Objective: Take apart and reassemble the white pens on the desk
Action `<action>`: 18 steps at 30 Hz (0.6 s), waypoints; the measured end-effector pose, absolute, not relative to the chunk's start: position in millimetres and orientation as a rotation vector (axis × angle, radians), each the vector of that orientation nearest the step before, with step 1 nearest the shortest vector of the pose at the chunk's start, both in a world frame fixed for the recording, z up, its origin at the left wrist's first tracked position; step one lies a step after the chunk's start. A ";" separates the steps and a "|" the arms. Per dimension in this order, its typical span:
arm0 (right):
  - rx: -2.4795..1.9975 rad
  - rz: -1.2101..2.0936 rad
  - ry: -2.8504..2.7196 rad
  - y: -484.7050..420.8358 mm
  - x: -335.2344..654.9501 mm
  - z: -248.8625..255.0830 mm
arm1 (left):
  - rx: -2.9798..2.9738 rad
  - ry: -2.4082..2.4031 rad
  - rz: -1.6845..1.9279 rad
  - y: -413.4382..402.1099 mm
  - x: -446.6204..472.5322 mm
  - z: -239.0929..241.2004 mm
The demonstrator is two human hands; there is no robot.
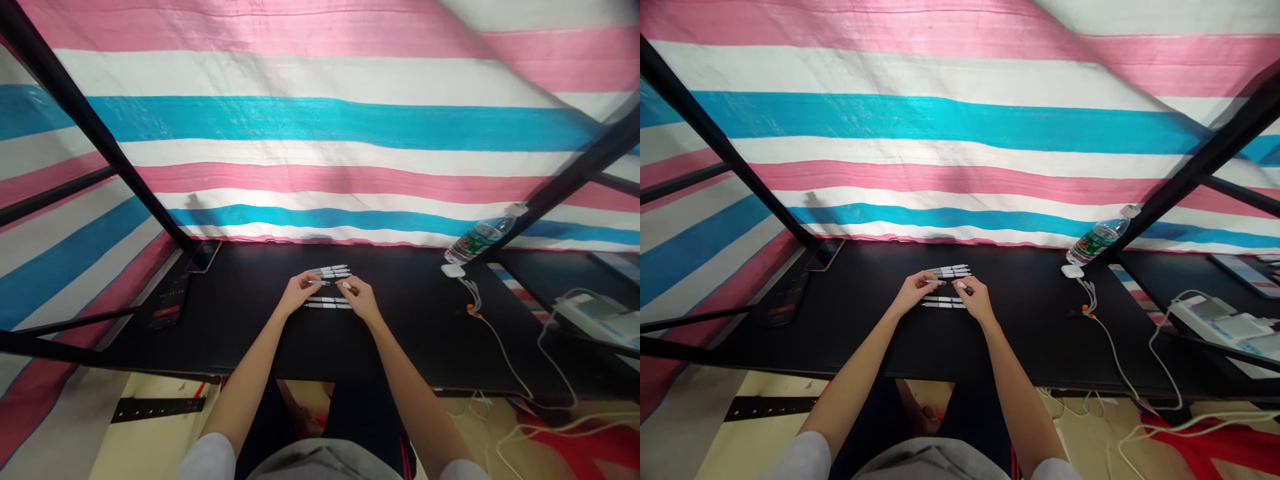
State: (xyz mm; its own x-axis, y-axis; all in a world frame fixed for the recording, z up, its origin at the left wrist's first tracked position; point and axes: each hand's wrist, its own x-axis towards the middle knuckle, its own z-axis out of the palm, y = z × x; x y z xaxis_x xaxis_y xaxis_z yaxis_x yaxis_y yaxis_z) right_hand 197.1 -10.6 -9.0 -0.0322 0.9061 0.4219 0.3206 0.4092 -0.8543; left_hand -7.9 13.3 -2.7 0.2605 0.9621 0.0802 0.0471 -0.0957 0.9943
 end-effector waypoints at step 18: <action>-0.945 1.077 -0.879 6.0 209.1 -14.4 | 0.831 0.901 1.257 17.5 -10.3 3.2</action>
